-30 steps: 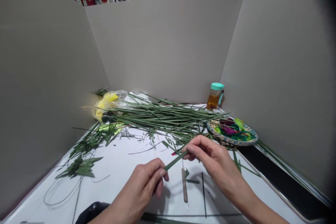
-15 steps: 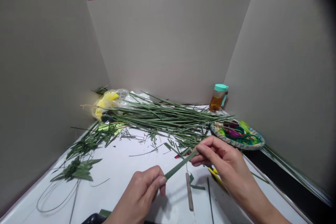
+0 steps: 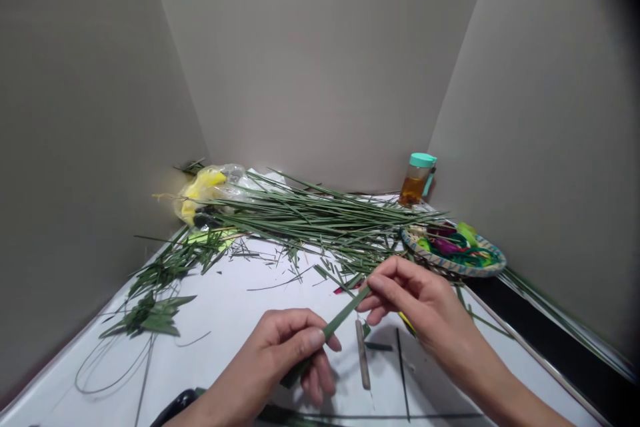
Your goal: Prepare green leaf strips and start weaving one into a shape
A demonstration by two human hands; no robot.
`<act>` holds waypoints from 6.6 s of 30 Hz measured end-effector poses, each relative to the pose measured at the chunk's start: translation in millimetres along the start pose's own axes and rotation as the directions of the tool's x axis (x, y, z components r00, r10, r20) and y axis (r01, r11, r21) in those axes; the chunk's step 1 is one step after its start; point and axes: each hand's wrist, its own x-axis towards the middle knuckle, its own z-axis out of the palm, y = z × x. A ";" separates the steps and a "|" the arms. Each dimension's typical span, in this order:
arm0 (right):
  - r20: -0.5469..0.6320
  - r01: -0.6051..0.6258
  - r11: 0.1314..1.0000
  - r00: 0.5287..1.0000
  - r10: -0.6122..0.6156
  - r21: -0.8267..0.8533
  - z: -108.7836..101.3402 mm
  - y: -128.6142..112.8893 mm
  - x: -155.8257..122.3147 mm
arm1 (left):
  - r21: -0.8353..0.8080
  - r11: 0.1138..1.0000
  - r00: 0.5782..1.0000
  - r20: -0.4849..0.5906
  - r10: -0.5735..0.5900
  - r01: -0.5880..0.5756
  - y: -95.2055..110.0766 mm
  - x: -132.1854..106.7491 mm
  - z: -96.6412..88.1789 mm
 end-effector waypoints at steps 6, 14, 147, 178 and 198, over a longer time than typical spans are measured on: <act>0.098 0.069 0.990 0.994 -0.056 -0.125 18.8 -12.6 -0.2 | -0.074 0.997 0.999 -0.034 0.007 -0.010 -2.4 0.0 -1.7; 0.231 0.012 0.999 0.973 -0.002 -0.042 40.5 2.6 -1.0 | -0.118 0.986 0.982 -0.159 0.097 -0.117 -0.7 -0.6 3.2; 0.477 0.837 0.052 0.360 -0.802 -0.545 34.6 36.5 -3.4 | -0.279 0.960 0.988 -0.141 -0.070 0.028 -16.1 -9.6 6.1; 0.144 -0.096 0.980 0.987 0.071 0.176 45.3 11.3 4.1 | -0.072 0.997 0.965 -0.255 -0.053 0.035 -11.7 -6.4 8.0; 0.099 0.153 0.984 0.985 -0.145 -0.085 50.5 2.9 -10.5 | 0.372 0.921 0.929 -0.288 0.234 -0.116 -8.2 -9.5 0.8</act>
